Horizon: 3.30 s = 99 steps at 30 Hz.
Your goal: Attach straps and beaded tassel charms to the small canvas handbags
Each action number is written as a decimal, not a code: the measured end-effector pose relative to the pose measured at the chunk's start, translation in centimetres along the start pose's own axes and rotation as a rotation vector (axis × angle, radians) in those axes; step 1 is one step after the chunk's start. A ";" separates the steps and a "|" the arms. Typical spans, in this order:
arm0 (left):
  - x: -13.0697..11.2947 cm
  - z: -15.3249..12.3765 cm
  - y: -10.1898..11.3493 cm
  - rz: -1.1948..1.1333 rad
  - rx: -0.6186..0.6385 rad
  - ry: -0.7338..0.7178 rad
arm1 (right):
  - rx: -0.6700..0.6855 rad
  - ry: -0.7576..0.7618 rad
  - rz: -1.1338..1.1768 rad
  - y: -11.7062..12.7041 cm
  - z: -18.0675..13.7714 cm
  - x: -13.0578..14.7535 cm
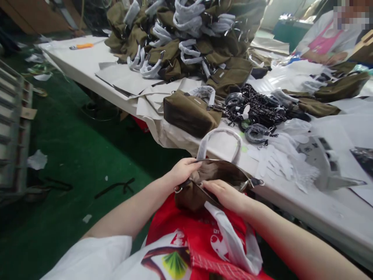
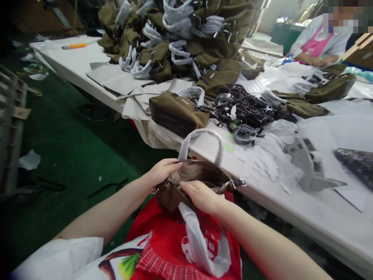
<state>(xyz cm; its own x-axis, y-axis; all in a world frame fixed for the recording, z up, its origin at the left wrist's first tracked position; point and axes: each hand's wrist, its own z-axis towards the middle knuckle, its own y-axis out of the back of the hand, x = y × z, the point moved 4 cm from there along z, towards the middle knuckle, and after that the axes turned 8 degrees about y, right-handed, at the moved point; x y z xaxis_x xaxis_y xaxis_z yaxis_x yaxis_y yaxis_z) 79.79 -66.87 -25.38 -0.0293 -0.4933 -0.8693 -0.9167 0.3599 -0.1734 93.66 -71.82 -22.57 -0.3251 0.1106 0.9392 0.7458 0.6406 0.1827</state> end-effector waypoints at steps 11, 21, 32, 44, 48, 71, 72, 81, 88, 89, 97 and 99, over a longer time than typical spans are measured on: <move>-2.8 -3.1 -1.4 0.390 0.104 -0.156 | -0.190 0.020 -0.383 1.1 0.6 0.9; -3.2 -3.0 -2.5 0.578 0.171 -0.175 | -0.129 0.146 -0.632 0.7 -1.4 2.2; -4.3 -2.6 -1.5 0.538 0.105 -0.163 | -0.396 -0.029 -1.050 4.3 -2.6 1.9; -5.6 -2.9 -1.3 0.670 -0.168 -0.246 | -0.156 0.305 -0.908 1.1 -1.8 2.3; -6.2 -2.3 -0.2 0.775 -0.216 -0.247 | -0.202 0.530 -0.813 2.3 -3.7 5.0; -7.0 -2.4 -0.5 0.575 0.020 -0.069 | -0.797 -0.240 -0.921 25.1 6.9 -4.6; -7.0 -2.3 -0.4 0.578 0.017 -0.072 | -0.801 -0.214 -0.858 25.4 6.4 -4.5; -6.5 -2.1 0.1 0.610 -0.005 -0.084 | -0.796 -0.071 -0.378 25.1 4.9 -6.4; -6.5 -2.7 -0.2 0.589 -0.017 -0.105 | -0.743 -0.165 -0.414 24.4 5.8 -8.3; -6.6 -2.7 -0.3 0.588 -0.008 -0.095 | -0.736 -0.186 -0.448 24.4 5.8 -8.4; -7.0 -2.8 -0.5 0.617 -0.036 -0.112 | -0.641 -0.379 -0.825 24.2 4.8 -6.9; -6.9 -2.7 -0.4 0.643 -0.050 -0.128 | -0.595 -0.412 -0.891 24.2 4.4 -6.2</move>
<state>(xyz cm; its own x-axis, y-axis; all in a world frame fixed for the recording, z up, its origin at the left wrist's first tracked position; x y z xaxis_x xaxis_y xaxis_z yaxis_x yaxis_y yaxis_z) 79.29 -65.72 -18.09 -0.5330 -0.0931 -0.8410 -0.7497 0.5127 0.4184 111.20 -53.68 -25.21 -0.9592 0.1086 0.2611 0.2766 0.1677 0.9462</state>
